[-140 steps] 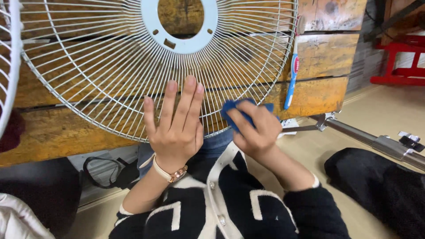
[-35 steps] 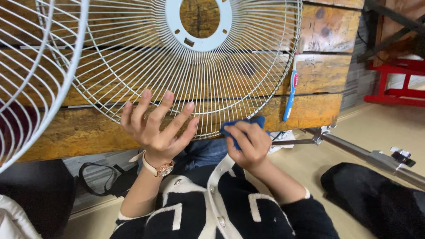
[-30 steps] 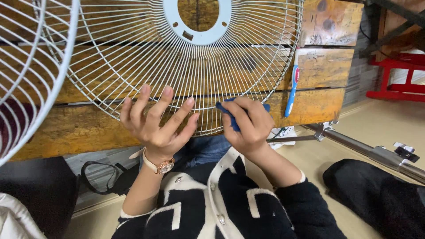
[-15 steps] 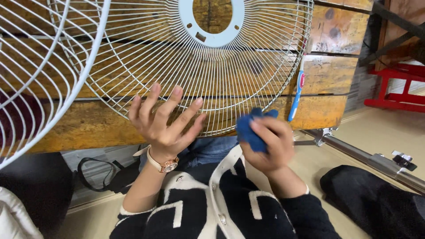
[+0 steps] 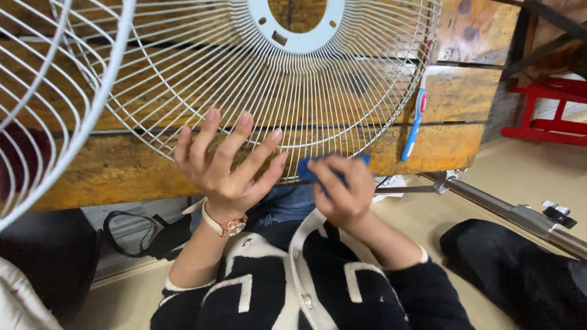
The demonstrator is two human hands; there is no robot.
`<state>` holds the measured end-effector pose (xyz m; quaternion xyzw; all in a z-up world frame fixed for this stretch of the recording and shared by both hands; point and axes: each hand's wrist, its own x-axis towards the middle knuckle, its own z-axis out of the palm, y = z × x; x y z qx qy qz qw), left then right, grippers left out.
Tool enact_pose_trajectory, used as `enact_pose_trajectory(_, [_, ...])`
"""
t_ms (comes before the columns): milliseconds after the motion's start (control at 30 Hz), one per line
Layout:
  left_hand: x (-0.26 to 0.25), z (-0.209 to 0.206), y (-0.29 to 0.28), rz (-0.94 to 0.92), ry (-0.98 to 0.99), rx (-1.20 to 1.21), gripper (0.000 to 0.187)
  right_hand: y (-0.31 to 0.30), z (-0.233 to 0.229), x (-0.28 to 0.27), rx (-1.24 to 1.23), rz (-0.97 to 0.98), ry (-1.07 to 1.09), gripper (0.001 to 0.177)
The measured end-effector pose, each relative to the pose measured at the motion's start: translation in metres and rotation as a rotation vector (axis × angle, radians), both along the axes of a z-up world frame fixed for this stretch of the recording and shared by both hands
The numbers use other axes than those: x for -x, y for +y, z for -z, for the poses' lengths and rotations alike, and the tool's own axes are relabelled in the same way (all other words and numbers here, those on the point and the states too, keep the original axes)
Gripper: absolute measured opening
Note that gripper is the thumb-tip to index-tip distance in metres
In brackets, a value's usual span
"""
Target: Clean the central hub of a fan guard using a toothbrush and a cloth
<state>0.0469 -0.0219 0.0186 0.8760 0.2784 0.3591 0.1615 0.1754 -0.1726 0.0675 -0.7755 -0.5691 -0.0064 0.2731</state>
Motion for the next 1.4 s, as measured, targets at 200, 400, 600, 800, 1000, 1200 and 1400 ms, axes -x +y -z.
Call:
enact_pose_trajectory(200, [0.000,-0.001,-0.001,-0.021,-0.025,0.007,0.023,0.021,0.004,-0.003,-0.128,0.098,-0.041,0.033])
enact_pose_trajectory(400, [0.000,-0.004,0.000,0.007,0.000,0.016,0.023,-0.018,0.019,0.011,-0.004,0.025,-0.025,0.035])
enact_pose_trajectory(600, [0.001,-0.014,-0.001,-0.003,0.009,0.043,0.020,0.032,-0.009,-0.003,-0.114,0.097,-0.016,0.034])
enact_pose_trajectory(800, [0.001,-0.011,0.002,-0.007,-0.018,0.053,0.018,-0.003,0.005,0.014,-0.057,0.020,-0.093,0.036])
enact_pose_trajectory(1000, [0.002,-0.013,0.002,0.018,-0.006,0.066,0.021,0.011,0.006,0.001,-0.096,-0.055,-0.119,0.031])
enact_pose_trajectory(1200, [0.001,-0.011,0.001,-0.003,-0.021,0.071,0.025,0.028,0.006,0.010,-0.162,0.106,-0.194,0.027])
enact_pose_trajectory(1400, [0.002,-0.008,0.001,-0.004,-0.015,0.058,0.021,-0.010,0.020,0.023,-0.033,-0.092,-0.106,0.037])
